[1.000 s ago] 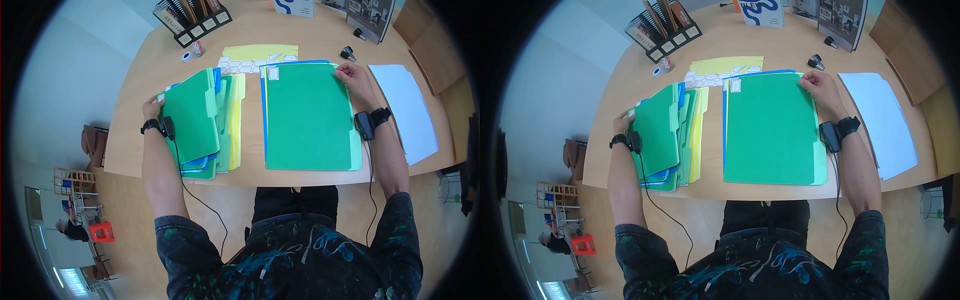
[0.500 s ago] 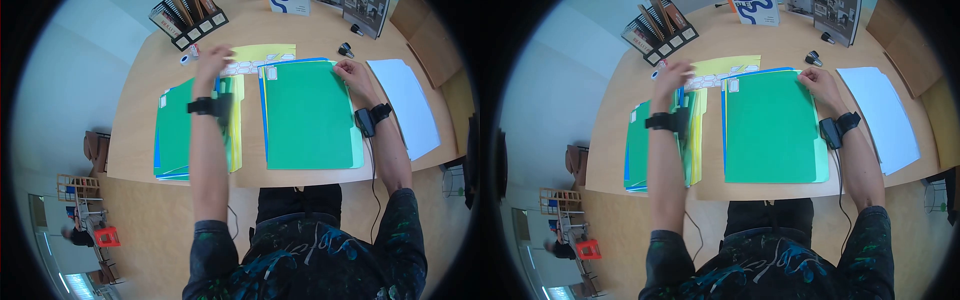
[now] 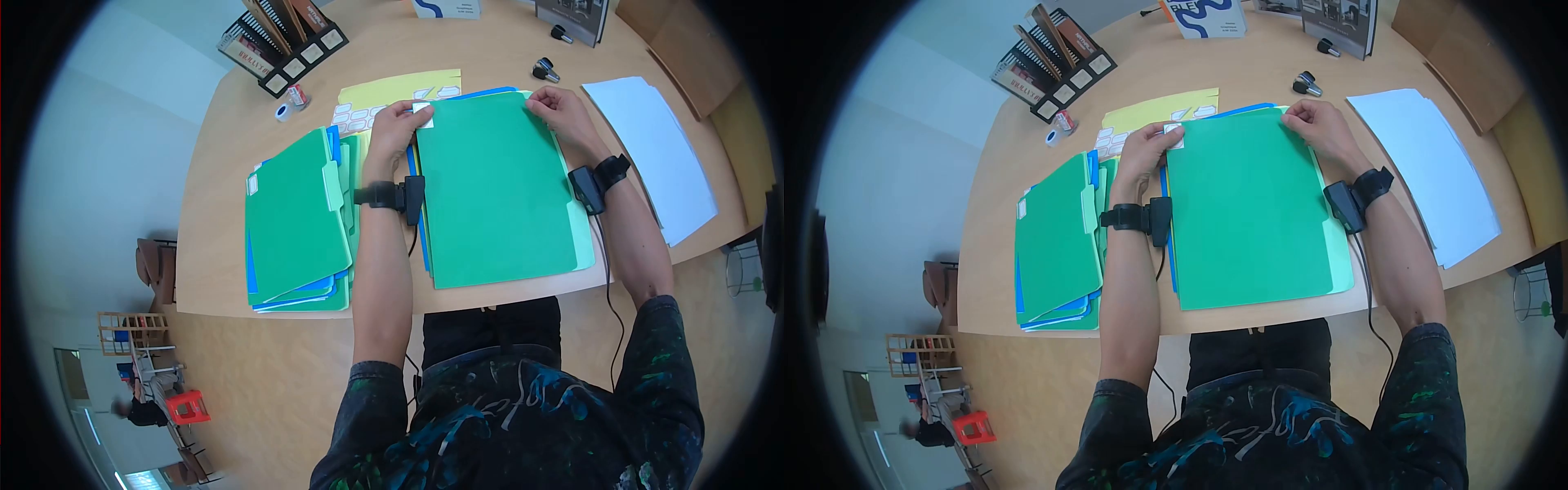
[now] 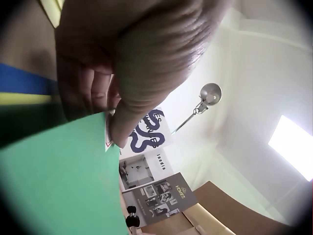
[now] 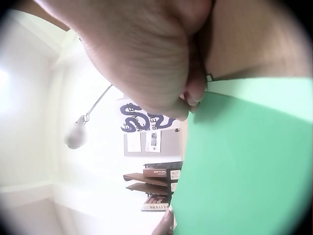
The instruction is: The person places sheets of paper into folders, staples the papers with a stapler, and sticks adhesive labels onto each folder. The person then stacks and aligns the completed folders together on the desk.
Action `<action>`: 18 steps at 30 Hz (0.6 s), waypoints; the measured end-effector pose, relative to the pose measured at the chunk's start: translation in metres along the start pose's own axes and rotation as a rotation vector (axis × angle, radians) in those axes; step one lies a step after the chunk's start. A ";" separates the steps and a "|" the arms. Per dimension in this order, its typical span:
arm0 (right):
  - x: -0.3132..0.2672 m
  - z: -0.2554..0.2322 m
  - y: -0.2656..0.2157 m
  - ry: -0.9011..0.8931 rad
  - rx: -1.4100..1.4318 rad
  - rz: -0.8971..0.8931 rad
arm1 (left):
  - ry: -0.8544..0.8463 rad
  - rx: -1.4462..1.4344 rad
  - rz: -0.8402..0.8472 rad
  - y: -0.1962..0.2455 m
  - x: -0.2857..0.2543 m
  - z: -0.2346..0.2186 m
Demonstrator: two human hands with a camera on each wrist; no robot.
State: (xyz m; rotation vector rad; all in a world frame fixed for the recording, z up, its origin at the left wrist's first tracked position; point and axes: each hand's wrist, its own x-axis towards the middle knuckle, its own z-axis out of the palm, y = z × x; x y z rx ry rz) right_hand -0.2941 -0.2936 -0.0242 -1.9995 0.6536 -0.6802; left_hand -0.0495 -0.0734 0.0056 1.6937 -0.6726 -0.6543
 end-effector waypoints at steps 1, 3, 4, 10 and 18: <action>0.001 0.000 0.000 -0.006 0.006 0.003 | -0.065 -0.079 0.017 -0.004 0.000 0.000; 0.001 -0.001 0.002 -0.009 0.010 0.009 | -0.065 -0.085 0.006 -0.009 0.002 0.001; 0.001 0.000 0.002 -0.010 0.028 0.018 | -0.061 -0.091 -0.003 -0.011 0.003 0.001; 0.000 -0.001 -0.002 -0.017 -0.018 0.022 | -0.055 -0.032 -0.004 -0.012 0.009 0.001; -0.001 -0.001 -0.004 0.109 -0.049 -0.011 | -0.066 -0.277 0.145 -0.019 0.007 -0.003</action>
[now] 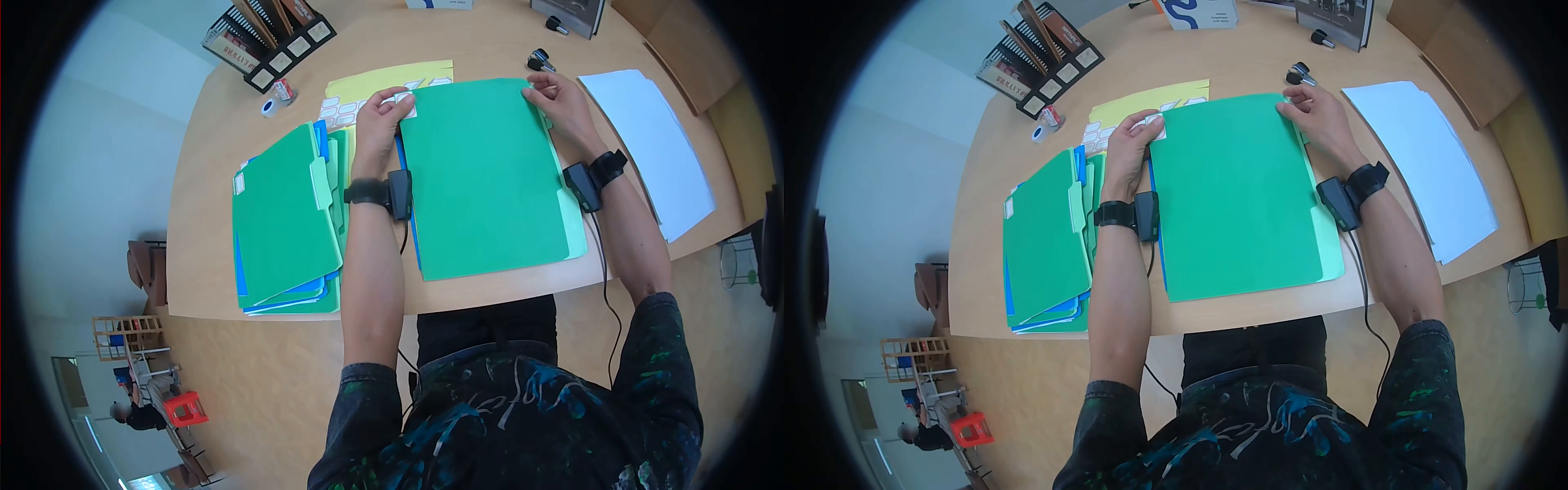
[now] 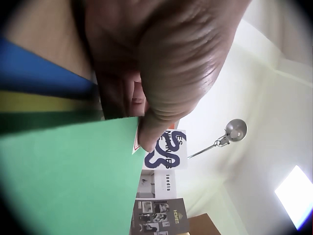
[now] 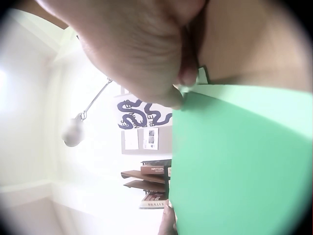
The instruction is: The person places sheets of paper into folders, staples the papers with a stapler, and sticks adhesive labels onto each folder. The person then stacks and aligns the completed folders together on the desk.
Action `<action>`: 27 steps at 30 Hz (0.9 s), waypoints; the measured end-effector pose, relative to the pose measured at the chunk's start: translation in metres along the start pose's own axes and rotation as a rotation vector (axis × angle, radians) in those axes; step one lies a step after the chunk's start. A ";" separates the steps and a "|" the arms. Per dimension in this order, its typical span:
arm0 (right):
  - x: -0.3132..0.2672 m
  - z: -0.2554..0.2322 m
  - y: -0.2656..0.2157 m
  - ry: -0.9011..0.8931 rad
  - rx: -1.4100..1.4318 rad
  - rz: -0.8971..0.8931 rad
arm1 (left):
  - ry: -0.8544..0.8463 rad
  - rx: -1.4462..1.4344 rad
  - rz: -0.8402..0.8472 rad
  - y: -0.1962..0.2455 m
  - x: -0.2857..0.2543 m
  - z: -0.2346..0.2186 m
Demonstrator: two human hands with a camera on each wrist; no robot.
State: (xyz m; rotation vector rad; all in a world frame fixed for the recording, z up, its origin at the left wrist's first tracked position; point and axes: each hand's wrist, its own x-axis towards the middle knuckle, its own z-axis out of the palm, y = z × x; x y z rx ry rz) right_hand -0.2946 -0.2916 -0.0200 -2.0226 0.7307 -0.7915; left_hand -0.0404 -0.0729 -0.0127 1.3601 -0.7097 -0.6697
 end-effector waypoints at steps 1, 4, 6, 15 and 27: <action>0.000 0.002 0.002 0.053 0.000 -0.041 | -0.005 -0.057 0.033 -0.001 0.000 -0.001; 0.005 0.003 0.010 0.038 0.161 -0.046 | -0.008 -0.117 0.064 -0.007 0.002 -0.006; 0.007 0.001 0.015 -0.031 0.324 -0.012 | 0.008 -0.103 0.082 -0.013 0.006 -0.006; 0.000 -0.011 -0.007 -0.136 0.375 0.166 | -0.011 0.133 0.148 -0.009 -0.002 0.000; -0.004 -0.011 -0.010 -0.203 0.439 0.225 | -0.074 0.164 0.225 -0.008 -0.002 0.009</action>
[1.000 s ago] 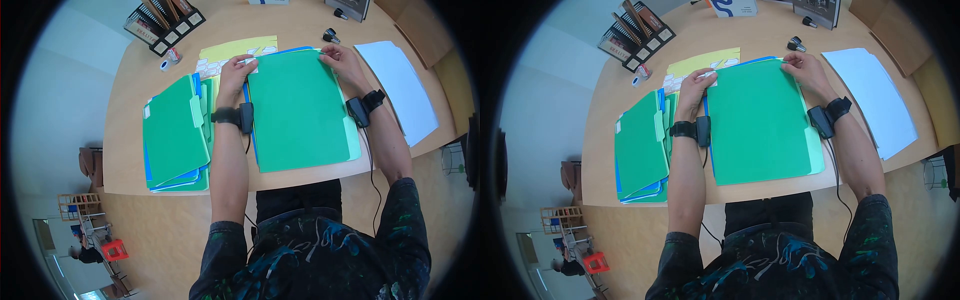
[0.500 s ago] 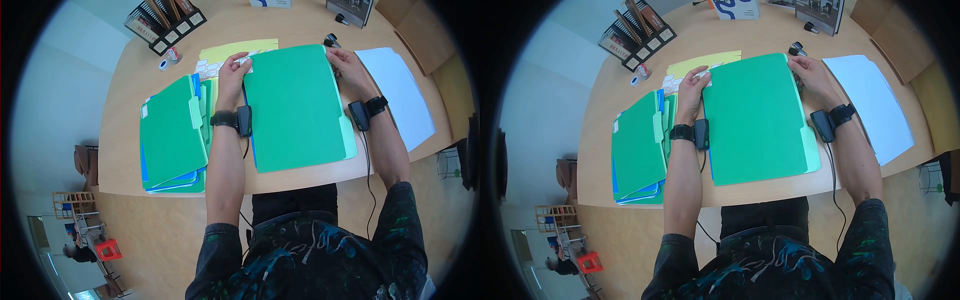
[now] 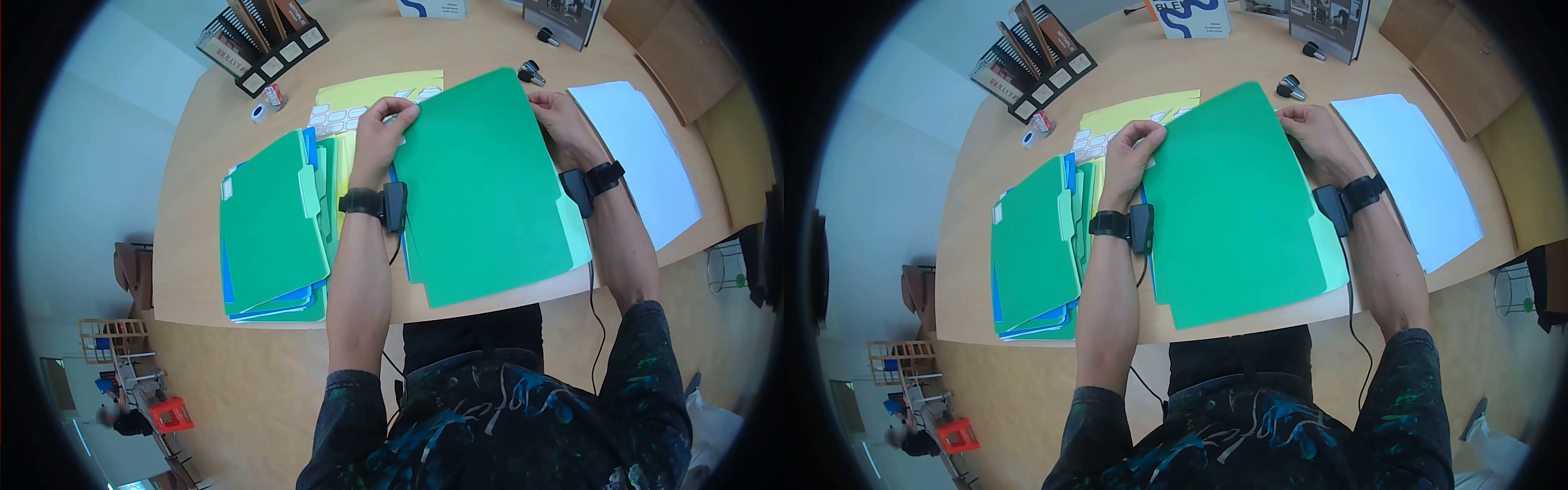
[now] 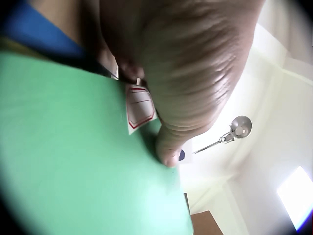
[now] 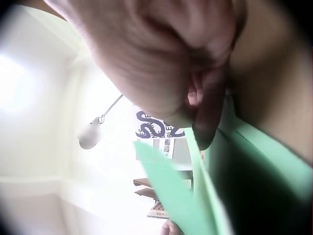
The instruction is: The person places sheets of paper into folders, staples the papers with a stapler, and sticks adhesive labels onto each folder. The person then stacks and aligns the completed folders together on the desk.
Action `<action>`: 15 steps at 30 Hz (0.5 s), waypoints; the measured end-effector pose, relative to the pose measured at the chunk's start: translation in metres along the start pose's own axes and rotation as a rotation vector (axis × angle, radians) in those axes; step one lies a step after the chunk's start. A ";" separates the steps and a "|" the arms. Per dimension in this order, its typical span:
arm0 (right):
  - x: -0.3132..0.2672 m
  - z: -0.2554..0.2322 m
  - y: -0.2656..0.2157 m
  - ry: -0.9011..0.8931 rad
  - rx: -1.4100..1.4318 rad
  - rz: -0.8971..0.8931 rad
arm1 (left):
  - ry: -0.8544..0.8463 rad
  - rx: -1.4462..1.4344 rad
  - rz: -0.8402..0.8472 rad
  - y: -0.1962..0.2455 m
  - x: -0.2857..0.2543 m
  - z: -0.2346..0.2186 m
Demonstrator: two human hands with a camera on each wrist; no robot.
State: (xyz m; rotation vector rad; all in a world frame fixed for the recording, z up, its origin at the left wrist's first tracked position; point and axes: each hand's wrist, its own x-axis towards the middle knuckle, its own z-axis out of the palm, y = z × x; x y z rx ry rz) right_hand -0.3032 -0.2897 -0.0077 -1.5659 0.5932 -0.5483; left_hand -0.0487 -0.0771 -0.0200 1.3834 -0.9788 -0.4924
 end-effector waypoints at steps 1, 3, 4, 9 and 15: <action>-0.002 0.001 -0.003 0.010 -0.005 0.028 | 0.008 -0.099 -0.008 0.002 0.001 -0.001; -0.002 0.000 -0.007 0.026 -0.020 0.056 | 0.050 -0.166 -0.001 0.006 0.003 -0.003; -0.001 -0.002 -0.005 0.022 -0.051 0.039 | 0.089 -0.226 0.003 0.007 0.003 0.000; 0.003 -0.004 0.004 0.009 -0.155 0.007 | 0.097 -0.336 -0.125 0.003 0.002 -0.003; 0.002 -0.021 -0.018 0.373 -0.613 -0.077 | -0.067 -0.841 0.066 -0.042 0.009 -0.026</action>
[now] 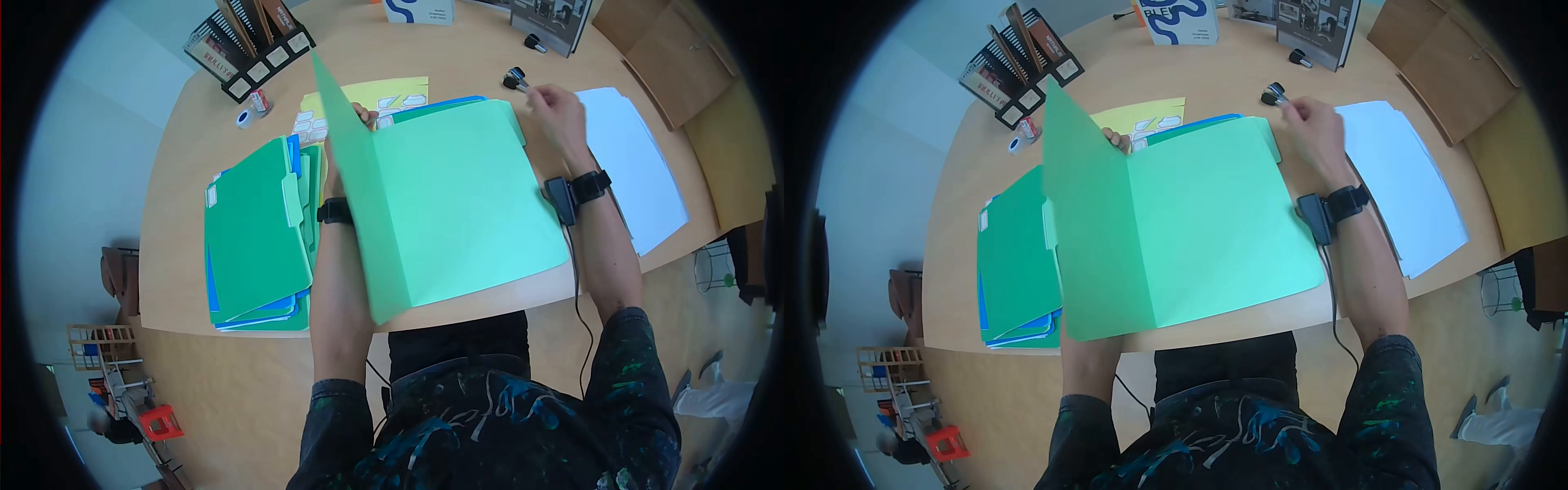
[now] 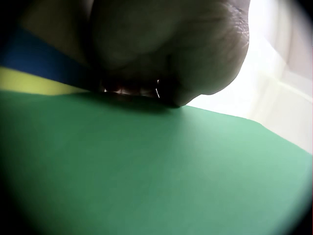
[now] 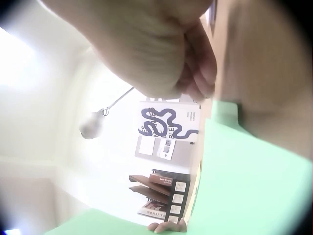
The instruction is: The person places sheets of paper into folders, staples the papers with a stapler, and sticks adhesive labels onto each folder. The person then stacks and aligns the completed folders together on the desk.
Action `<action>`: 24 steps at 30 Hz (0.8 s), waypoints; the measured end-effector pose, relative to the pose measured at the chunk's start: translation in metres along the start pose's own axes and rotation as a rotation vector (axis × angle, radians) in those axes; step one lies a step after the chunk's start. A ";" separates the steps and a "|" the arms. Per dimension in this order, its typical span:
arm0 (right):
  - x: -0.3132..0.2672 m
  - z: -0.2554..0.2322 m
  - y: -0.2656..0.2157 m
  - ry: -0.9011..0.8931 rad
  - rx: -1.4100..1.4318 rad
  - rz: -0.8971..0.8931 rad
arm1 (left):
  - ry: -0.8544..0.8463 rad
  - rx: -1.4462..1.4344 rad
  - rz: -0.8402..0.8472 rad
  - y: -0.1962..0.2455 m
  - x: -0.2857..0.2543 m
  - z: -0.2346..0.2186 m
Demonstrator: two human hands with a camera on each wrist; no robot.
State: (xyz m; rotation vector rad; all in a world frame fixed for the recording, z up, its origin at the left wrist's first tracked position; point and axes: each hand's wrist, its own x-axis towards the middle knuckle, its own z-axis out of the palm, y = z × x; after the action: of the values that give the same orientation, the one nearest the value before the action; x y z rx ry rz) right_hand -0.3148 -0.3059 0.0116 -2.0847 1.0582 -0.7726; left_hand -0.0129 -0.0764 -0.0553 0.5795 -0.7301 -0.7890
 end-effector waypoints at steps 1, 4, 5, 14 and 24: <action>0.002 -0.002 0.008 -0.003 0.002 0.001 | -0.064 -0.077 0.012 -0.002 0.001 -0.007; 0.006 -0.002 0.037 0.520 -0.649 -0.225 | 0.072 -0.044 0.065 -0.007 -0.007 0.007; 0.006 -0.003 0.042 0.518 -0.648 -0.226 | 0.074 -0.043 0.066 -0.006 -0.007 0.003; 0.012 -0.022 0.052 0.311 -0.743 0.181 | -0.055 -0.221 0.083 -0.007 -0.003 -0.007; 0.001 -0.044 0.010 0.548 -0.679 0.179 | 0.035 -0.309 0.043 -0.005 -0.007 0.000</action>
State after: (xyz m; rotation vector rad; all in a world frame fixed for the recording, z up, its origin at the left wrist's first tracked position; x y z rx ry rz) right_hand -0.3511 -0.3244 0.0302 -2.3139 2.0044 -1.0236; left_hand -0.0184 -0.0736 -0.0608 0.2971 -0.5719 -0.8305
